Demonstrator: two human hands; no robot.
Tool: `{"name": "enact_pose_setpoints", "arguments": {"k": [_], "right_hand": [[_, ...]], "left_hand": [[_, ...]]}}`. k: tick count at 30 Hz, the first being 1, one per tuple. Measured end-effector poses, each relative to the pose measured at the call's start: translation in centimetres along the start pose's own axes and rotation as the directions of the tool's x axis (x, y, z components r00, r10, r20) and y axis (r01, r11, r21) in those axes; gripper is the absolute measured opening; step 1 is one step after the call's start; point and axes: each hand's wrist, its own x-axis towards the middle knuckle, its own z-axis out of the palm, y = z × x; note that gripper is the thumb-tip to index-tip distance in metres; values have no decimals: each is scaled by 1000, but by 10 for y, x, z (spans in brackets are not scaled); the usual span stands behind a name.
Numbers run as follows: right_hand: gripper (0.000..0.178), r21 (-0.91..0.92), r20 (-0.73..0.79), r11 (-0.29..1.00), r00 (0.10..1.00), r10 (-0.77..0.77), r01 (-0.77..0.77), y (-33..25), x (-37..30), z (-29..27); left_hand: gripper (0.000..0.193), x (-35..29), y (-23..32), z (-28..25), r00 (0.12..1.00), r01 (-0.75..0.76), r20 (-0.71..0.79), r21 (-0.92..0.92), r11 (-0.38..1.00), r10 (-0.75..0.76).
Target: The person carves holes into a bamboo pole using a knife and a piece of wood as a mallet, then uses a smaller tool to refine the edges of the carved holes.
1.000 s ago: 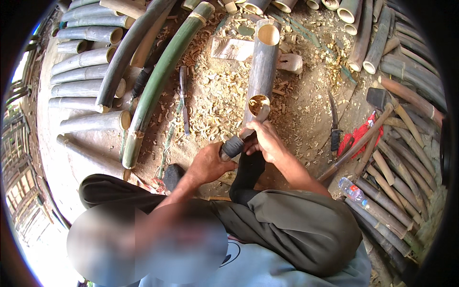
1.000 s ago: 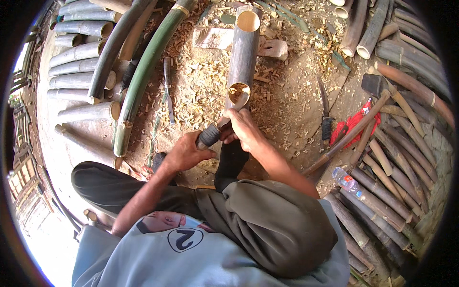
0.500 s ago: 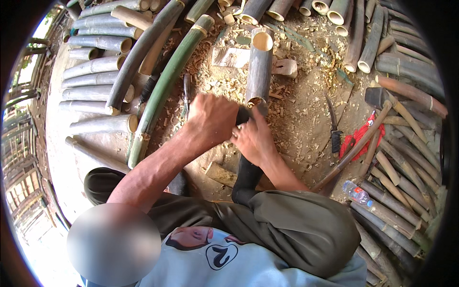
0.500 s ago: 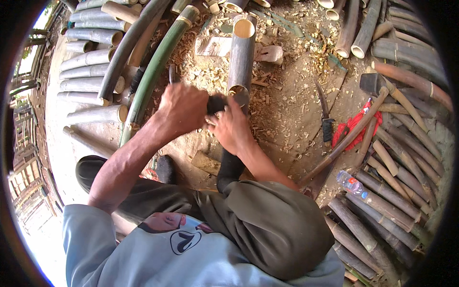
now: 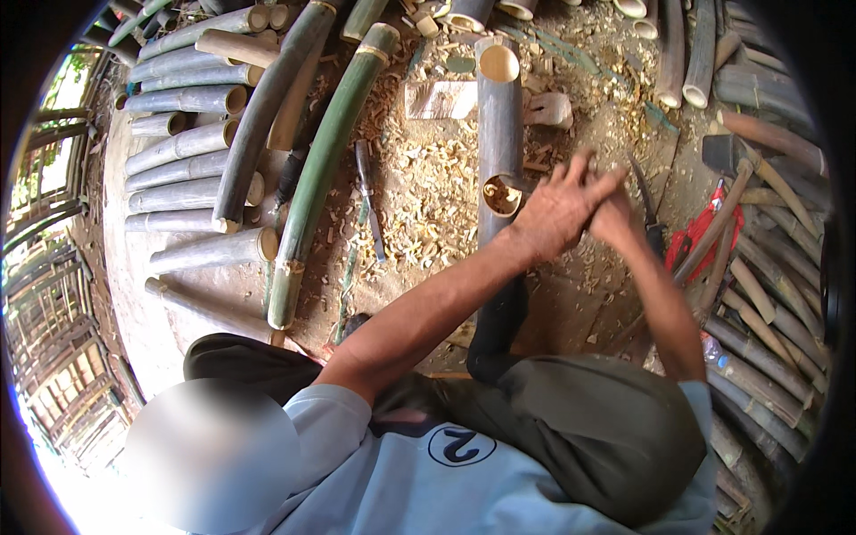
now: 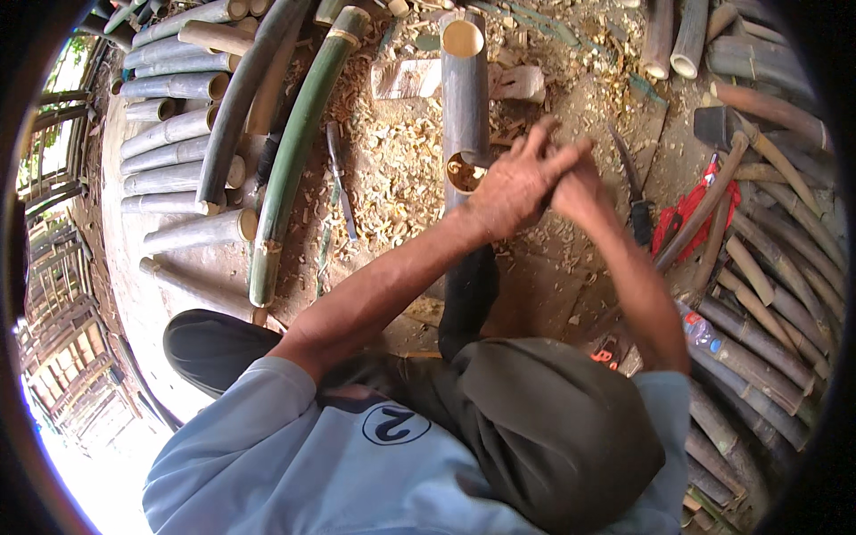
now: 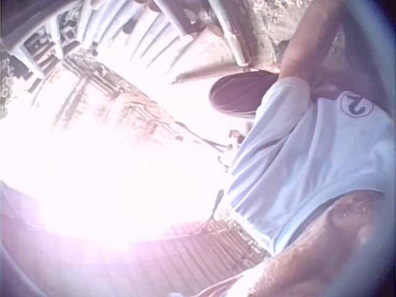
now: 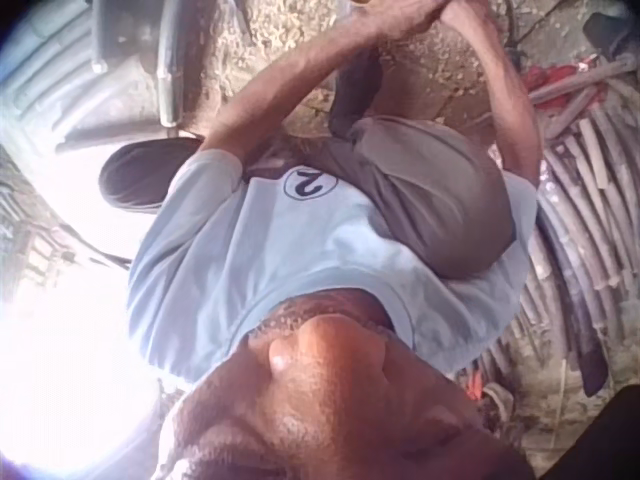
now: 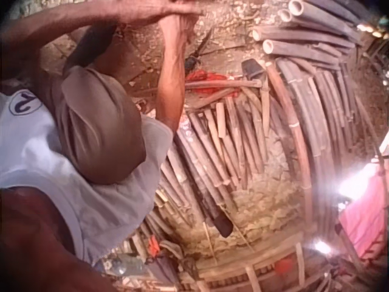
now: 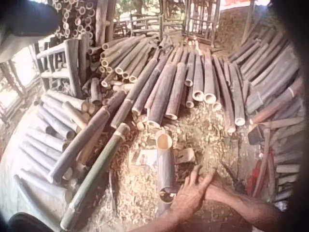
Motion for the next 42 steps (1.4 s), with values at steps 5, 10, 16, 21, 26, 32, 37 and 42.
{"name": "enact_pose_setpoints", "arguments": {"k": [5,10,16,21,26,32,37,42], "right_hand": [[25,-387,118,886,967,-227,256,-53,63,-63],[16,-493,194,818,954,-228,296,-86,103,-41],[25,17,262,998,963,-68,66,-40,33,-88],[23,140,-111,908,904,412,-396,27,-34,38],[49,66,-263,976,940,217,-207,-51,-95,66],[37,-86,737,986,675,-36,146,-66,-194,200],[36,-103,691,989,723,-4,103,-53,-204,198],[35,-148,529,977,823,209,-153,7,-259,139]], "left_hand": [[97,-7,-18,-2,851,16,-496,-303,953,-172],[97,-22,-26,-8,605,-74,-711,-499,864,-359],[61,-111,-153,-54,602,380,-725,-108,919,-334],[47,-128,-214,-59,390,882,-416,-90,464,-822],[46,-140,-226,-70,425,842,-400,-156,517,-812],[37,-113,-184,-104,489,522,-521,-468,713,-700],[24,-92,-132,-133,708,46,-280,-898,438,-648],[26,-43,-24,-104,883,-1,-306,-758,652,-355]]}}
